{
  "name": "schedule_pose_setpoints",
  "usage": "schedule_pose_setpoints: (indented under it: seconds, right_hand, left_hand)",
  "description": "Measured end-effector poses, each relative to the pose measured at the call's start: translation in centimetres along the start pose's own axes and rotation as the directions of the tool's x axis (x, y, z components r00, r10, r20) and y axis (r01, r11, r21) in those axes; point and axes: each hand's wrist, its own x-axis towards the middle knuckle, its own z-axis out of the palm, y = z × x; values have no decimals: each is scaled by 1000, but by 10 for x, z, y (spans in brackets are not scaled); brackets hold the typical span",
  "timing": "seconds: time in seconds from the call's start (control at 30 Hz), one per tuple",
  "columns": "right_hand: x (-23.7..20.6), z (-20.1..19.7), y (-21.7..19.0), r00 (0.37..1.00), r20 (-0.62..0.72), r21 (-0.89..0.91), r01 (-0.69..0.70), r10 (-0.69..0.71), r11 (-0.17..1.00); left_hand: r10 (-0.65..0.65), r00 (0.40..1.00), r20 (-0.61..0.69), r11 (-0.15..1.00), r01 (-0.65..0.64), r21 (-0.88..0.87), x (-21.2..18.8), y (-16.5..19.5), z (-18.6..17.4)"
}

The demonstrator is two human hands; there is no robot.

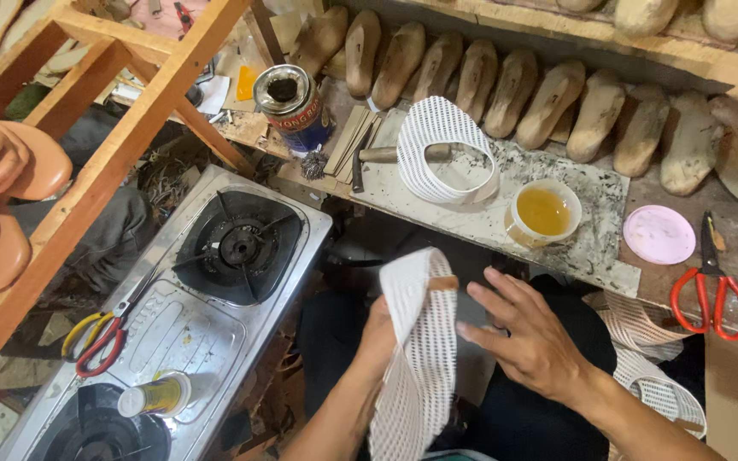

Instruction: The person holds a white perforated plastic mesh shoe upper and repeatedly flexes and bends it over a small wooden block to soften and shape it. They occasionally dip a hand into a cup of yellow liquid on the bench and continue working the mesh, then set it on the workbench.

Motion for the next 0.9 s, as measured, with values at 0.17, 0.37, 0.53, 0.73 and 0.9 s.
schedule_pose_setpoints:
  seconds: [0.17, 0.37, 0.53, 0.73, 0.9]
  right_hand:
    - [3, -21, 37, 975, -68, -162, -221, 212, 962]
    - [16, -30, 97, 861, -22, -362, -481, 508, 799]
    - [18, -24, 85, 862, -98, -102, -505, 497, 857]
    - [5, 12, 0, 985, -13, 134, -169, 172, 976]
    - [5, 18, -6, 998, 7, 57, -69, 69, 996]
  left_hand:
    - [4, 978, -207, 966, 49, 253, 3, 12, -15]
    - [-92, 982, -162, 982, 63, -176, 7, 0, -34]
    - [-63, 997, -43, 965, 49, -256, 5, -20, -40]
    - [-177, 953, -245, 952, 103, -287, 10, -29, -27]
    - [-178, 970, -168, 970, 145, -194, 1, -22, -11]
